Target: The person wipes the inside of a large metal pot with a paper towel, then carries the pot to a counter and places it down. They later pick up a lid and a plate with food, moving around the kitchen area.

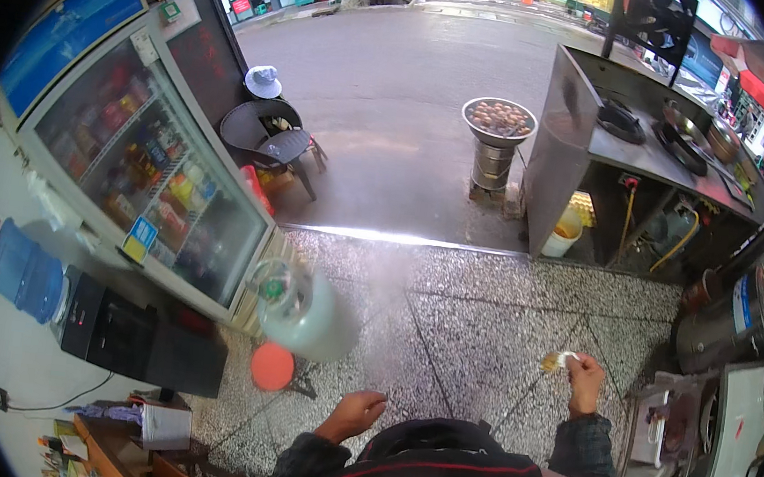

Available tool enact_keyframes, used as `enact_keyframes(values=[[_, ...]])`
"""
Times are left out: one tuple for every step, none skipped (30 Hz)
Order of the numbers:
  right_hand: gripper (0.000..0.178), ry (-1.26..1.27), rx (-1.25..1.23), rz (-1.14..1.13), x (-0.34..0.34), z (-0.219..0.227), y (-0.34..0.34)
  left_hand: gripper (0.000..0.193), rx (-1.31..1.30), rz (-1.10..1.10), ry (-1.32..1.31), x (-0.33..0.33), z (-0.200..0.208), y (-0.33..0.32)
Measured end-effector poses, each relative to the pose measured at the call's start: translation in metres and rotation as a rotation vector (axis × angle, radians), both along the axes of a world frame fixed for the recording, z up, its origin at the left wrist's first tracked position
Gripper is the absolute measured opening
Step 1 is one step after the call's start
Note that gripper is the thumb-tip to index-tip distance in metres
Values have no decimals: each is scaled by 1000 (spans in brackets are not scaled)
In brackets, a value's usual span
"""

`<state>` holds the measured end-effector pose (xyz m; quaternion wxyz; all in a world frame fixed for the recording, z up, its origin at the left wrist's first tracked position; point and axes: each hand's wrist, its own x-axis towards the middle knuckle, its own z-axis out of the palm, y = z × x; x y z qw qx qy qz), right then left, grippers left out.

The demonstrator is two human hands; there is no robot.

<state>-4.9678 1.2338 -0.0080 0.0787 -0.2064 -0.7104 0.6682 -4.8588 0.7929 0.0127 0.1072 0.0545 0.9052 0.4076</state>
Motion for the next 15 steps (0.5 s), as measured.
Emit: enact_keyframes(values=[[7, -4, -5, 82, -34, 1, -20, 23, 84, 102, 8, -16, 1, -14], [7, 11, 21, 127, -69, 2, -41, 20, -11, 155, 106, -32, 0, -29], [7, 54, 7, 204, -103, 1, -65, 21, -39, 206, 77, -49, -1, -46], [5, 55, -48, 208, -134, 0, -88, 21, -25, 267, 27, -60, -1, -60], [5, 56, 13, 226, -168, 3, -104, 22, -21, 341, -77, -78, -3, -74], [5, 81, 38, 275, -198, 5, -119, 22, -20, 325, -23, -102, -8, -88], [5, 86, 56, 320, -216, 4, -134, 22, -24, 316, -28, -118, -11, -103], [6, 47, -40, 268, -236, 5, -148, 23, -20, 307, -31, -137, -11, -121], [6, 5, -53, 201, -260, 8, -164, 23, -50, 290, -5, -171, -14, -136], [6, -18, -81, 162, -275, 10, -175, 23, -65, 282, 5, -196, -15, -147], [6, -24, -131, 145, -290, 14, -181, 23, -66, 277, 16, -223, -16, -155], [6, -50, -157, 146, -307, 19, -185, 23, -56, 303, -49, -255, -17, -161], [5, -52, -103, 118, -327, 24, -186, 23, -32, 284, -8, -287, -18, -164], [5, -54, -74, 98, -346, 27, -187, 23, -14, 273, 16, -319, -18, -167], [5, -29, -84, 99, -365, 27, -190, 23, -4, 269, 22, -351, -17, -171]])
